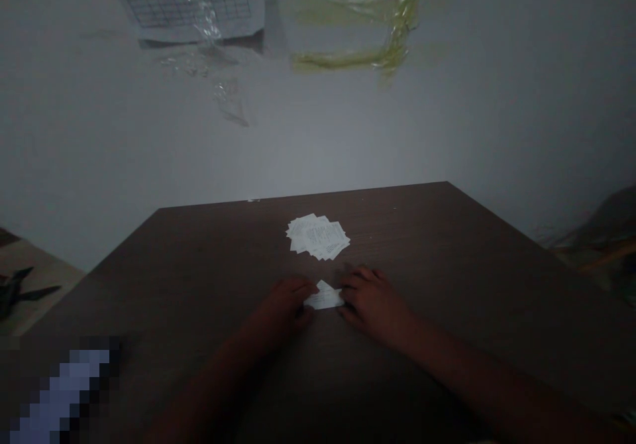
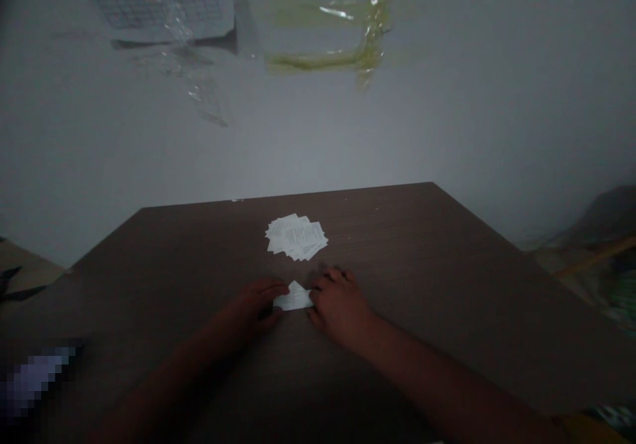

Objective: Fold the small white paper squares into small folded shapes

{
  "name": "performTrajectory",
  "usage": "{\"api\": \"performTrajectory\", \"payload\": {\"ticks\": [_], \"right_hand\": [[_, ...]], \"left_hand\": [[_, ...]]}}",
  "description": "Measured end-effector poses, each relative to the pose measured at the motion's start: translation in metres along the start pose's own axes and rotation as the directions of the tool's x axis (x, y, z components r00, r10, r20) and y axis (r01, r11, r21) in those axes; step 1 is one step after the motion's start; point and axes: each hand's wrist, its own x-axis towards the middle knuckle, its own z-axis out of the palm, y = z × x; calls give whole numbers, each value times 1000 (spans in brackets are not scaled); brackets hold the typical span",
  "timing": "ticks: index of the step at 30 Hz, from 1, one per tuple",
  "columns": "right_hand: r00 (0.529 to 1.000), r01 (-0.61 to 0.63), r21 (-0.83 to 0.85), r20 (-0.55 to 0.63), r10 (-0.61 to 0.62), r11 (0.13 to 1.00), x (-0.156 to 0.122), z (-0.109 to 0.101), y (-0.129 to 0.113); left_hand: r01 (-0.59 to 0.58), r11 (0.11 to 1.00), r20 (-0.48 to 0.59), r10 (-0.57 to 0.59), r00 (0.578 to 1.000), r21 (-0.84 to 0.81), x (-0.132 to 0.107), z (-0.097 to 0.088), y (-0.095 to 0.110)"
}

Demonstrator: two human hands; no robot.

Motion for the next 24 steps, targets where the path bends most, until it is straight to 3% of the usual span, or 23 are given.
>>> {"api": "performTrajectory", "payload": {"ticks": [4,9,24], "right_hand": [[997,49,42,-67,-46,998,2,7,2],[994,94,69,-62,-90,993,6,9,4],[988,9,247,-154,31,969,22,32,12]], "left_hand": [[-23,998,32,21,999,62,1,-6,5],[-50,994,12,49,999,98,3,-8,10],[26,999,-79,-23,997,30,11,-3,22]]}}
